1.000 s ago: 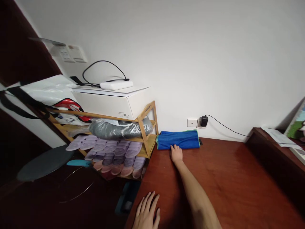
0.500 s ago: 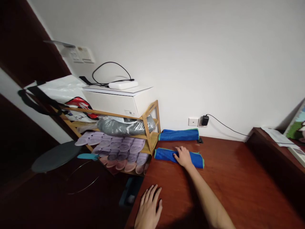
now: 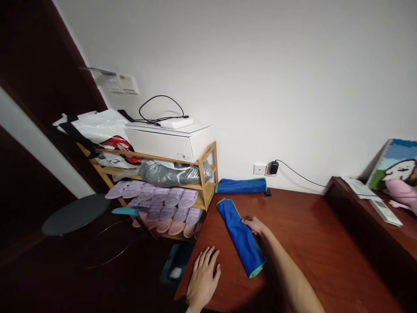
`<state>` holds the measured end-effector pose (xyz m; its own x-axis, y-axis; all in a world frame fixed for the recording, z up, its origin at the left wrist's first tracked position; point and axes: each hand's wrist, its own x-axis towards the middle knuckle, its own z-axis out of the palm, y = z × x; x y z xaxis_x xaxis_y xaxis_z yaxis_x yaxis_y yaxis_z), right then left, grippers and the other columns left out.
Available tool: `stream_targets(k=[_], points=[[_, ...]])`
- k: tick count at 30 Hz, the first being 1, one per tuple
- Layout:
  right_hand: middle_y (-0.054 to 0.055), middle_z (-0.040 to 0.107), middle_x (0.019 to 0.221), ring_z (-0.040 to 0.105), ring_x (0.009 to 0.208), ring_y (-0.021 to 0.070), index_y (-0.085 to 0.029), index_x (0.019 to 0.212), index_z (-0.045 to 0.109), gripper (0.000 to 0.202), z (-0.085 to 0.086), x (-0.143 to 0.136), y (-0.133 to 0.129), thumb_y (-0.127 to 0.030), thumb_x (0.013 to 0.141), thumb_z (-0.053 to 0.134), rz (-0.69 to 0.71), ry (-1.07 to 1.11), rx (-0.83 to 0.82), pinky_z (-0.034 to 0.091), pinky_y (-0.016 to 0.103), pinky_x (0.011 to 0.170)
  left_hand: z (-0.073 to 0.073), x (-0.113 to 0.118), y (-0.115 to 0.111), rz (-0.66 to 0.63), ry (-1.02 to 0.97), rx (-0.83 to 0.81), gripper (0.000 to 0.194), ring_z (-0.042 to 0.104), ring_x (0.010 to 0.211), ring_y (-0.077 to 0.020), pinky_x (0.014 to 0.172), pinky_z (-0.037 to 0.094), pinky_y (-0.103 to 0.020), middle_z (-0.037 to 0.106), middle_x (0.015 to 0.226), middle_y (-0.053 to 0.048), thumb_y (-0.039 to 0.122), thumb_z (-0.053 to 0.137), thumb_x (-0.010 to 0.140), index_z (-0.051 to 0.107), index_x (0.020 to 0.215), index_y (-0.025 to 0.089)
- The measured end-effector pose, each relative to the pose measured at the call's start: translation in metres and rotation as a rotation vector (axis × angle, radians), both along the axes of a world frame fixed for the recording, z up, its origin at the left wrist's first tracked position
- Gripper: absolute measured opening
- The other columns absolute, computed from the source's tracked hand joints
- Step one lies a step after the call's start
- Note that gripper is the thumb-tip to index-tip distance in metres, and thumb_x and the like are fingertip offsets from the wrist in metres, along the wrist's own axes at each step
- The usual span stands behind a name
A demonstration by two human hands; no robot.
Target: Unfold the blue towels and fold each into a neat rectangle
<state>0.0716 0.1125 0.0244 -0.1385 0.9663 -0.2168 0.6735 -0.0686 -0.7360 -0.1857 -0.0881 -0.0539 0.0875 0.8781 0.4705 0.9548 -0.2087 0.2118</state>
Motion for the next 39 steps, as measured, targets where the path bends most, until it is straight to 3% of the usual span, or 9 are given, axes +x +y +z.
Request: stream_targets(k=[4, 7, 13, 19, 24, 30, 34, 37, 39], points=[[0.007, 0.079, 0.090, 0.076, 0.088, 0.0253, -0.021, 0.107, 0.077, 0.029, 0.001, -0.018, -0.009, -0.044, 0.094, 0.067, -0.014, -0.133, 0.060, 0.058, 0.033, 0.079, 0.003, 0.002, 0.000, 0.001, -0.009, -0.014, 0.051, 0.059, 0.144, -0.0315, 0.121, 0.049, -0.055, 0.067, 0.153, -0.007, 0.025, 0.054, 0.098, 0.066, 0.147, 0.026], [0.017, 0.080, 0.113, 0.075, 0.109, 0.0332, -0.019, 0.123, 0.072, 0.037, 0.006, -0.023, -0.017, -0.043, 0.096, 0.064, -0.045, -0.245, 0.119, 0.056, 0.039, 0.092, 0.002, 0.004, 0.000, 0.006, -0.017, -0.010, 0.052, 0.059, 0.144, -0.0310, 0.122, 0.047, -0.055, 0.067, 0.153, -0.008, 0.023, 0.055, 0.097, 0.066, 0.147, 0.026], [0.020, 0.078, 0.121, 0.073, 0.115, 0.0336, -0.019, 0.131, 0.068, 0.037, 0.025, -0.026, -0.043, -0.039, 0.104, 0.051, 0.005, -0.443, 0.313, 0.052, 0.040, 0.101, 0.001, 0.007, 0.001, 0.013, -0.046, -0.016, 0.052, 0.058, 0.144, -0.0311, 0.123, 0.045, -0.055, 0.068, 0.152, -0.009, 0.021, 0.056, 0.095, 0.068, 0.145, 0.024], [0.015, 0.081, 0.110, 0.076, 0.103, 0.0291, -0.020, 0.122, 0.073, 0.037, 0.055, -0.032, -0.060, -0.037, 0.109, 0.043, 0.013, -0.556, 0.520, 0.056, 0.036, 0.090, 0.007, 0.012, 0.001, 0.037, -0.121, -0.030, 0.047, 0.058, 0.144, -0.0314, 0.124, 0.043, -0.055, 0.070, 0.150, -0.009, 0.025, 0.057, 0.095, 0.072, 0.140, 0.022], [0.008, 0.079, 0.125, 0.075, 0.110, 0.0247, -0.030, 0.131, 0.072, 0.038, 0.107, -0.035, -0.063, -0.037, 0.110, 0.041, 0.091, -0.455, 0.622, 0.058, 0.033, 0.088, 0.008, 0.012, 0.002, 0.025, -0.124, -0.030, 0.047, 0.059, 0.143, -0.0314, 0.125, 0.043, -0.055, 0.071, 0.149, -0.010, 0.025, 0.055, 0.096, 0.073, 0.139, 0.021], [0.009, 0.081, 0.117, 0.075, 0.110, 0.0234, -0.027, 0.122, 0.076, 0.035, 0.193, -0.030, -0.071, -0.041, 0.111, 0.046, 0.498, -0.414, 0.646, 0.056, 0.032, 0.091, 0.005, 0.012, 0.003, 0.001, -0.166, -0.025, 0.044, 0.058, 0.143, -0.0322, 0.125, 0.041, -0.056, 0.070, 0.148, -0.012, 0.023, 0.055, 0.096, 0.075, 0.136, 0.021], [0.007, 0.082, 0.119, 0.076, 0.108, 0.0229, -0.026, 0.115, 0.079, 0.029, 0.250, -0.022, -0.081, -0.040, 0.109, 0.053, 0.676, -0.414, 0.567, 0.055, 0.030, 0.090, 0.006, 0.005, 0.008, -0.039, -0.366, -0.072, 0.043, 0.060, 0.142, -0.0324, 0.126, 0.040, -0.057, 0.073, 0.143, -0.012, 0.027, 0.054, 0.096, 0.074, 0.133, 0.022], [0.005, 0.083, 0.119, 0.077, 0.105, 0.0217, -0.027, 0.115, 0.080, 0.026, 0.290, -0.017, -0.093, -0.036, 0.107, 0.057, 0.783, -0.381, 0.500, 0.055, 0.030, 0.089, 0.029, -0.005, 0.020, 0.011, -0.743, -0.187, 0.044, 0.064, 0.137, -0.0332, 0.122, 0.045, -0.056, 0.074, 0.139, -0.013, 0.036, 0.052, 0.096, 0.073, 0.132, 0.022], [0.005, 0.083, 0.119, 0.077, 0.105, 0.0212, -0.027, 0.117, 0.080, 0.025, 0.314, -0.013, -0.103, -0.036, 0.105, 0.060, 0.842, -0.359, 0.478, 0.055, 0.029, 0.089, 0.061, -0.008, 0.029, 0.031, -1.057, -0.239, 0.051, 0.059, 0.144, -0.0341, 0.122, 0.044, -0.054, 0.068, 0.148, -0.015, 0.043, 0.055, 0.093, 0.069, 0.137, 0.022]])
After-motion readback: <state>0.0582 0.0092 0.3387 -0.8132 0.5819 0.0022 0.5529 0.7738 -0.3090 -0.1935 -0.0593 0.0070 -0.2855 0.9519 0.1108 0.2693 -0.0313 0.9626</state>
